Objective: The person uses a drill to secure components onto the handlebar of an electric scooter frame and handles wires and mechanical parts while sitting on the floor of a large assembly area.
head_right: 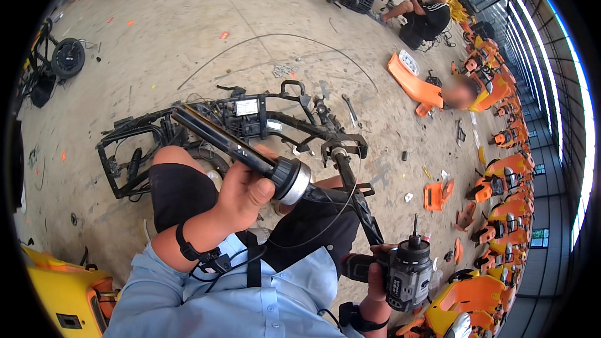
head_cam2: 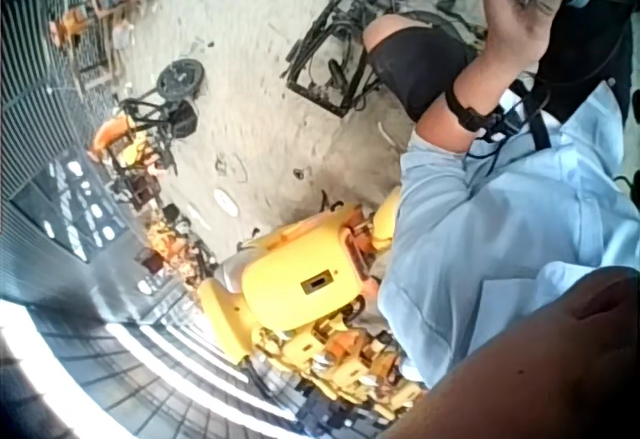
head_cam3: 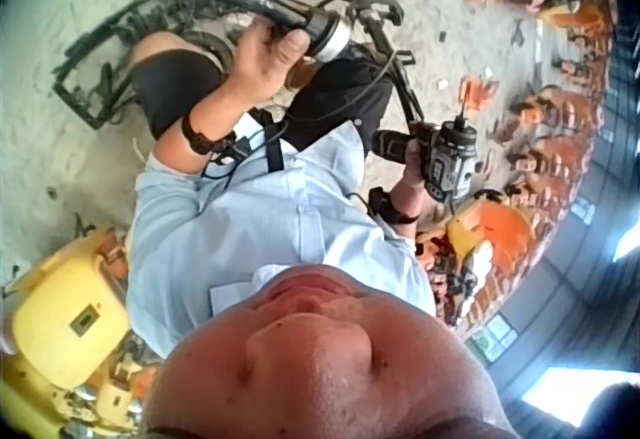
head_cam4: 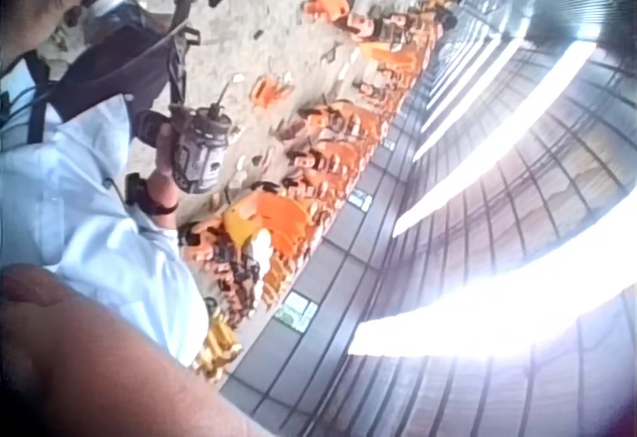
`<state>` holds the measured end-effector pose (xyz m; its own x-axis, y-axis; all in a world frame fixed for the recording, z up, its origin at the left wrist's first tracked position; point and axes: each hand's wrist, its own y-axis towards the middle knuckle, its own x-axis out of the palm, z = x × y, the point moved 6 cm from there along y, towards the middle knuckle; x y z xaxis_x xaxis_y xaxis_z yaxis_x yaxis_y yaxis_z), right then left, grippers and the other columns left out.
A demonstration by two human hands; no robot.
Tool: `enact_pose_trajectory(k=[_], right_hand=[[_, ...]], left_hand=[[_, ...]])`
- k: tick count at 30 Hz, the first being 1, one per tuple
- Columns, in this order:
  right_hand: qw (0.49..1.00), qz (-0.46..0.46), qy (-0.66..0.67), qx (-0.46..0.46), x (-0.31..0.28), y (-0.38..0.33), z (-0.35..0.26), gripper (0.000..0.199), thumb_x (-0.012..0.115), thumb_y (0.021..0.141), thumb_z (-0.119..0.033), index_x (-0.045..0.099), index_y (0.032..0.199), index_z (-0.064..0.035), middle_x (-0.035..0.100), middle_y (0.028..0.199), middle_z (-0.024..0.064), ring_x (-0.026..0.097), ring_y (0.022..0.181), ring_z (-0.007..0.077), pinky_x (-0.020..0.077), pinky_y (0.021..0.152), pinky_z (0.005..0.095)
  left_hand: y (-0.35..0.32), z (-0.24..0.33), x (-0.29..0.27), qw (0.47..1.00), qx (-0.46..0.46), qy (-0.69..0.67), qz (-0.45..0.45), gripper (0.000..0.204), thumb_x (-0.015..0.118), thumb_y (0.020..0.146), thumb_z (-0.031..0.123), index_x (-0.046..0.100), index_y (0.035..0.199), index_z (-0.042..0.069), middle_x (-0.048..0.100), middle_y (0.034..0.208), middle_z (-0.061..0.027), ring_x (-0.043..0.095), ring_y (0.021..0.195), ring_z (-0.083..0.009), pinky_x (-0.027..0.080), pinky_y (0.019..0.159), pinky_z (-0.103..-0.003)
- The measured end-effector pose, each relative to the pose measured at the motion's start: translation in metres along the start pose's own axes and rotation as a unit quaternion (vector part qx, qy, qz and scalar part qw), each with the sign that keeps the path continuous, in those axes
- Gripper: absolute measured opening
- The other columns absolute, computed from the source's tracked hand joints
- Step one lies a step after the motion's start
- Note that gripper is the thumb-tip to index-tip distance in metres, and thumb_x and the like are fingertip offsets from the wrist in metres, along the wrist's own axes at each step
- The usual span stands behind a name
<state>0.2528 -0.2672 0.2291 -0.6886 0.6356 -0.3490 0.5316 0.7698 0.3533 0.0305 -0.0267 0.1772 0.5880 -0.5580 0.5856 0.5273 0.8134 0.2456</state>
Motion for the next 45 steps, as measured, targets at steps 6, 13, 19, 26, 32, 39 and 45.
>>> enact_pose_trajectory(k=[6, 13, 19, 26, 32, 39, 45], right_hand=[[0.999, 0.034, 0.007, 0.004, 0.006, -0.003, -0.006, 0.06, 0.078, 0.083, -0.022, 0.05, 0.134, -0.0058, 0.063, 0.11, 0.0078, 0.065, 0.094, 0.0184, 0.0518, 0.079, 0.0323], [1.0, 0.013, 0.0, 0.016, 0.006, -0.001, -0.009, 0.052, 0.079, 0.082, -0.022, 0.054, 0.125, -0.0053, 0.063, 0.108, 0.0085, 0.065, 0.094, 0.0194, 0.0527, 0.08, 0.0334], [1.0, 0.004, 0.008, 0.002, 0.01, -0.002, -0.008, 0.05, 0.078, 0.083, -0.019, 0.054, 0.124, -0.0047, 0.062, 0.109, 0.0086, 0.065, 0.094, 0.0205, 0.0528, 0.081, 0.034], [0.999, -0.023, -0.022, -0.016, 0.011, 0.001, -0.01, 0.052, 0.077, 0.083, -0.017, 0.052, 0.126, -0.0044, 0.062, 0.11, 0.0093, 0.066, 0.097, 0.0209, 0.0534, 0.084, 0.0345], [0.995, -0.056, -0.071, -0.037, 0.005, 0.004, -0.008, 0.051, 0.076, 0.083, -0.017, 0.052, 0.127, -0.0042, 0.062, 0.11, 0.0097, 0.066, 0.096, 0.0207, 0.054, 0.085, 0.0349], [0.998, -0.027, -0.05, -0.029, 0.008, 0.006, -0.011, 0.044, 0.072, 0.082, -0.017, 0.055, 0.121, -0.0055, 0.063, 0.104, 0.0112, 0.065, 0.093, 0.0241, 0.0512, 0.082, 0.0366], [0.997, -0.041, -0.069, -0.019, 0.004, 0.006, -0.007, 0.043, 0.073, 0.081, -0.016, 0.056, 0.12, -0.0051, 0.064, 0.102, 0.0108, 0.066, 0.092, 0.0234, 0.0527, 0.083, 0.0361]], left_hand=[[-0.001, 0.002, 0.008, 1.0, 0.0, -0.03, -0.006, 0.042, 0.064, 0.101, 0.029, 0.047, 0.127, 0.001, 0.063, 0.118, -0.0111, 0.06, 0.111, -0.0162, 0.046, 0.098, -0.034], [-0.004, 0.004, 0.014, 0.999, 0.021, -0.012, 0.031, 0.041, 0.062, 0.102, 0.027, 0.044, 0.129, 0.002, 0.063, 0.122, -0.0133, 0.06, 0.113, -0.0167, 0.047, 0.098, -0.034], [0.008, 0.002, 0.016, 0.994, 0.048, -0.058, -0.076, 0.064, 0.068, 0.097, 0.038, 0.039, 0.142, 0.004, 0.056, 0.13, -0.013, 0.057, 0.119, -0.0211, 0.043, 0.105, -0.038], [0.01, -0.007, 0.011, 0.978, -0.07, -0.155, -0.121, 0.079, 0.077, 0.089, 0.04, 0.04, 0.149, 0.005, 0.048, 0.148, -0.0189, 0.053, 0.131, -0.025, 0.039, 0.11, -0.042], [0.008, -0.008, 0.008, 0.977, -0.065, -0.179, -0.092, 0.074, 0.084, 0.083, 0.035, 0.051, 0.141, 0.004, 0.056, 0.141, -0.0193, 0.058, 0.126, -0.0256, 0.044, 0.107, -0.042], [0.002, -0.016, 0.006, 0.987, -0.025, -0.158, -0.029, 0.07, 0.085, 0.081, 0.036, 0.055, 0.137, 0.006, 0.057, 0.139, -0.0196, 0.059, 0.123, -0.0251, 0.048, 0.103, -0.041], [0.006, -0.004, 0.01, 0.992, 0.012, -0.118, -0.045, 0.06, 0.082, 0.086, 0.036, 0.052, 0.13, 0.011, 0.053, 0.135, -0.0167, 0.058, 0.12, -0.0231, 0.047, 0.102, -0.039]])
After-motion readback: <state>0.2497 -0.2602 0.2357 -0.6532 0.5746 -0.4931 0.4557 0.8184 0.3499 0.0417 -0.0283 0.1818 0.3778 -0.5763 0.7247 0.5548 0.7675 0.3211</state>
